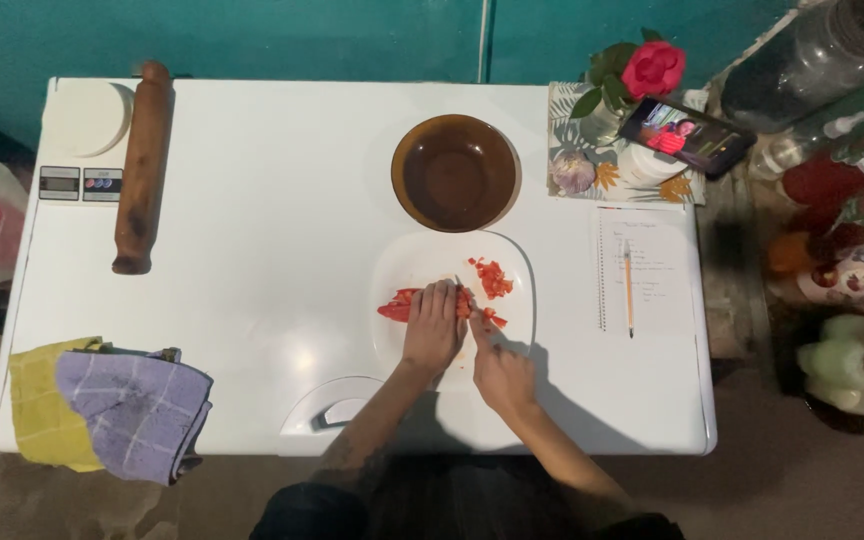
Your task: The recorder is using a knife to chop red peppers into small pieces on a white plate and then transfers them into a brown bowl.
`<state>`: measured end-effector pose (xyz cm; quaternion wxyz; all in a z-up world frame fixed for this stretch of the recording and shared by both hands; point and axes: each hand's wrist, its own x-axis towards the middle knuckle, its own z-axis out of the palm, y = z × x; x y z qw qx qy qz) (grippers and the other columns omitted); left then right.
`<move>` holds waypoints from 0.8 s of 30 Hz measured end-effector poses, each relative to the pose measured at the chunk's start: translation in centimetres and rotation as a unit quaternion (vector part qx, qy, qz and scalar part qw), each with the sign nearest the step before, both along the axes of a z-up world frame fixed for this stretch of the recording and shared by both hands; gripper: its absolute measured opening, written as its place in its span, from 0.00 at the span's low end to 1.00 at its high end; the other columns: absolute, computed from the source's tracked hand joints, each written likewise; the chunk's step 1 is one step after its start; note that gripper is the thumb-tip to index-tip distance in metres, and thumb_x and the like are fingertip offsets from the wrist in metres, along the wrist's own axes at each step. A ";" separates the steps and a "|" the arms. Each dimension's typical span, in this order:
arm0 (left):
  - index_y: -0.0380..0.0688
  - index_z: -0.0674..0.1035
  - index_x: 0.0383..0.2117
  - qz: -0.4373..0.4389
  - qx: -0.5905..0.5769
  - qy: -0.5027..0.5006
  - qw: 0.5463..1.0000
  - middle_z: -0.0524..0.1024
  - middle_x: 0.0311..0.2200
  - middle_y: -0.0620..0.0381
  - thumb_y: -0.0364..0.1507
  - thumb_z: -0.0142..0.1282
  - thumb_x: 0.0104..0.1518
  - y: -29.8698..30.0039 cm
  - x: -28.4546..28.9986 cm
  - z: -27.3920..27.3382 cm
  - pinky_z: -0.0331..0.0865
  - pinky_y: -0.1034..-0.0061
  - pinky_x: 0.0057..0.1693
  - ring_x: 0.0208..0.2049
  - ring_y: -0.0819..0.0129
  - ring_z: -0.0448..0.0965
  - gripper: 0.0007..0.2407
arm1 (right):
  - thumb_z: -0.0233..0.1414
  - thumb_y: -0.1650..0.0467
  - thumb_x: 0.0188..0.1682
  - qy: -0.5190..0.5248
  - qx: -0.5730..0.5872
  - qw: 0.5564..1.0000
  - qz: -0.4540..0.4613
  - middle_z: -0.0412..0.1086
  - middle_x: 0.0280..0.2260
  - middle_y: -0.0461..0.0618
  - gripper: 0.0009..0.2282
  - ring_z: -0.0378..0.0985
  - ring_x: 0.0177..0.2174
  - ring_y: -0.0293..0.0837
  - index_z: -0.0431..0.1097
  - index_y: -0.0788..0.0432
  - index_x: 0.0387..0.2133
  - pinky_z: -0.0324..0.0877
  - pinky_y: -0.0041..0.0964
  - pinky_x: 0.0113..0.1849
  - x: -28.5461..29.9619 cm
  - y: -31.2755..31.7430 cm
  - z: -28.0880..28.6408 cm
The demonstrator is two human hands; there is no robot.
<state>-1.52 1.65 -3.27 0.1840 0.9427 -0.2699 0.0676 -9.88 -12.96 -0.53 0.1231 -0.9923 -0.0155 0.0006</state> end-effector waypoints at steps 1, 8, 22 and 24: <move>0.25 0.66 0.59 0.000 0.000 -0.005 1.000 0.65 0.60 0.37 0.36 0.51 0.59 0.1 0.2 0.0 0.51 0.50 0.67 0.63 0.43 0.62 0.26 | 0.50 0.72 0.46 -0.005 0.000 1.000 0.000 0.73 0.17 0.56 0.29 0.76 0.16 0.57 0.59 0.54 0.65 0.72 0.54 0.21 -0.5 -0.4 0.1; 0.27 0.66 0.59 0.009 -0.023 0.003 1.000 0.65 0.60 0.38 0.35 0.51 0.59 -0.1 0.3 0.0 0.53 0.52 0.67 0.63 0.45 0.62 0.26 | 0.51 0.73 0.42 0.022 -0.018 0.999 0.023 0.73 0.17 0.56 0.32 0.77 0.15 0.58 0.57 0.52 0.65 0.73 0.57 0.20 -4.6 -2.5 -0.7; 0.24 0.64 0.58 -0.001 -0.053 0.044 0.998 0.64 0.58 0.34 0.38 0.53 0.54 0.9 0.1 2.9 0.48 0.52 0.69 0.64 0.40 0.59 0.30 | 0.51 0.72 0.47 -0.036 0.042 0.998 -0.030 0.74 0.16 0.54 0.28 0.76 0.15 0.57 0.61 0.49 0.64 0.72 0.55 0.21 -2.2 -0.4 5.0; 0.23 0.64 0.59 -0.017 -0.031 0.027 0.999 0.64 0.59 0.34 0.38 0.52 0.57 1.2 0.0 2.0 0.48 0.52 0.71 0.64 0.42 0.59 0.30 | 0.51 0.72 0.46 -0.026 0.032 0.999 -0.014 0.73 0.16 0.54 0.28 0.77 0.14 0.55 0.60 0.51 0.64 0.72 0.53 0.20 -2.6 0.1 4.0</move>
